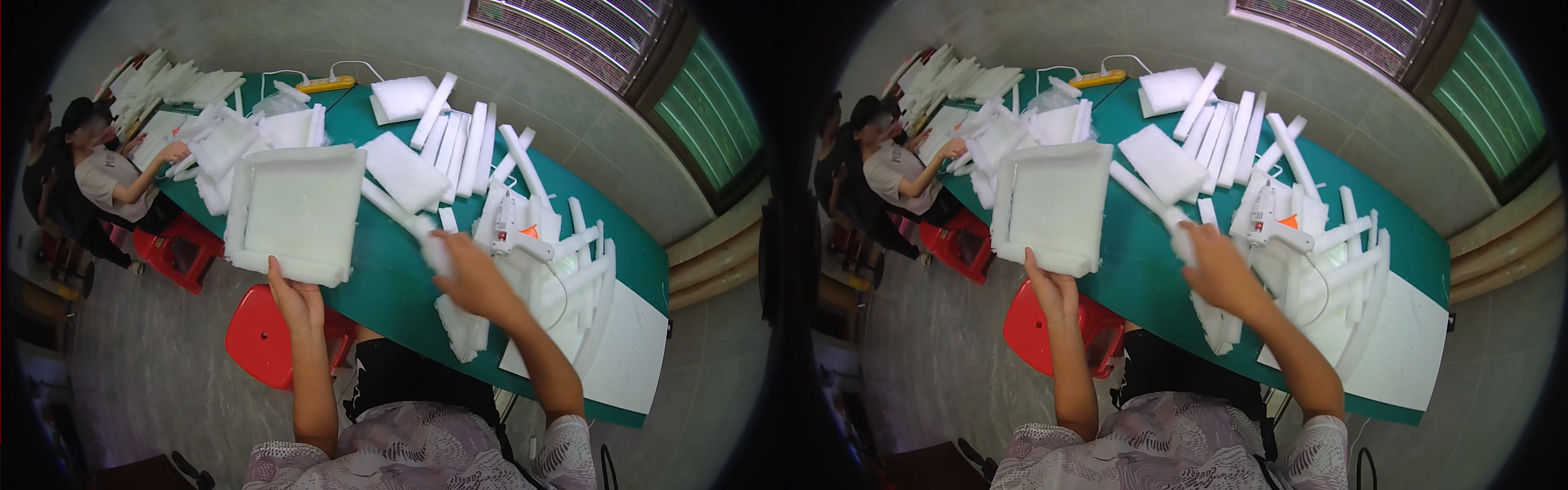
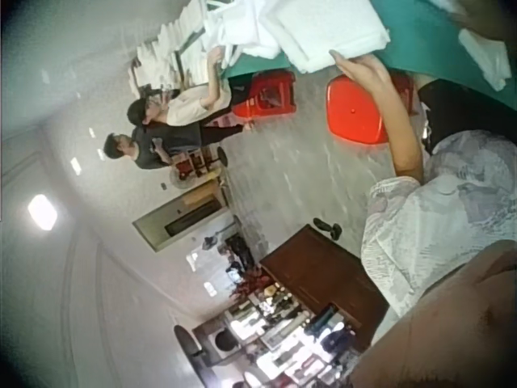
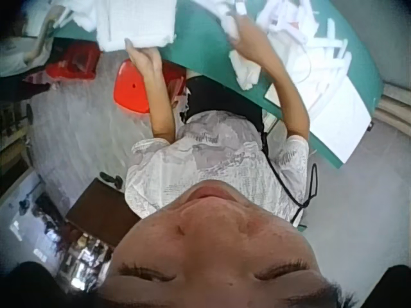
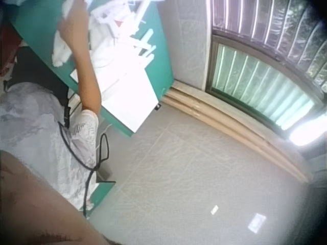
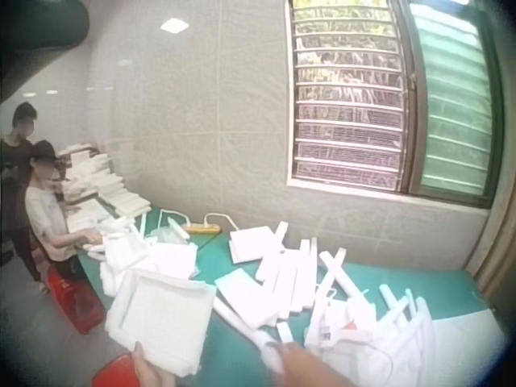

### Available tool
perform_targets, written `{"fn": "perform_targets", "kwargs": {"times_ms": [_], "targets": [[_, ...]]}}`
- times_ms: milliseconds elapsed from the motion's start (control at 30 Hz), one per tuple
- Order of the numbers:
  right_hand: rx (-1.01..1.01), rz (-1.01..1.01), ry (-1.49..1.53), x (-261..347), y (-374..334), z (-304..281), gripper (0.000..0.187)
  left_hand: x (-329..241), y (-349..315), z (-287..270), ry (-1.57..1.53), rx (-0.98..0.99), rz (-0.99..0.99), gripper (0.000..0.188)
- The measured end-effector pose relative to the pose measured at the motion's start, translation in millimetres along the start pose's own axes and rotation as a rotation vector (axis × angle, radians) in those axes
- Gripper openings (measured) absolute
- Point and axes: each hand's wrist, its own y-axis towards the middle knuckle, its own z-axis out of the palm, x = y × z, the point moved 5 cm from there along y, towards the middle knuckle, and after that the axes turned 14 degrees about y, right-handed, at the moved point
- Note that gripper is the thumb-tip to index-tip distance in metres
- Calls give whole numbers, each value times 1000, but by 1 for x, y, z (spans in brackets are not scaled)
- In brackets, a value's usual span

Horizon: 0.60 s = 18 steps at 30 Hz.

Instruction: Using a hot glue gun to apply glue to foam pieces and assemble them into a rectangular frame or box structure.

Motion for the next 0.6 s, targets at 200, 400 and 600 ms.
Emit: {"fn": "perform_targets", "kwargs": {"times_ms": [200,400,600], "targets": [[-615,228,-5,22,-45,-118,56,-21,9,-13,-41,-57,78,53],[-1172,61,-249,5,-114,-183,56,-25,3,-6,-30,-25,66,55],[-1732,136,-524,2,-247,-272,58,-32,2,-6,-27,-13,71,54]]}}
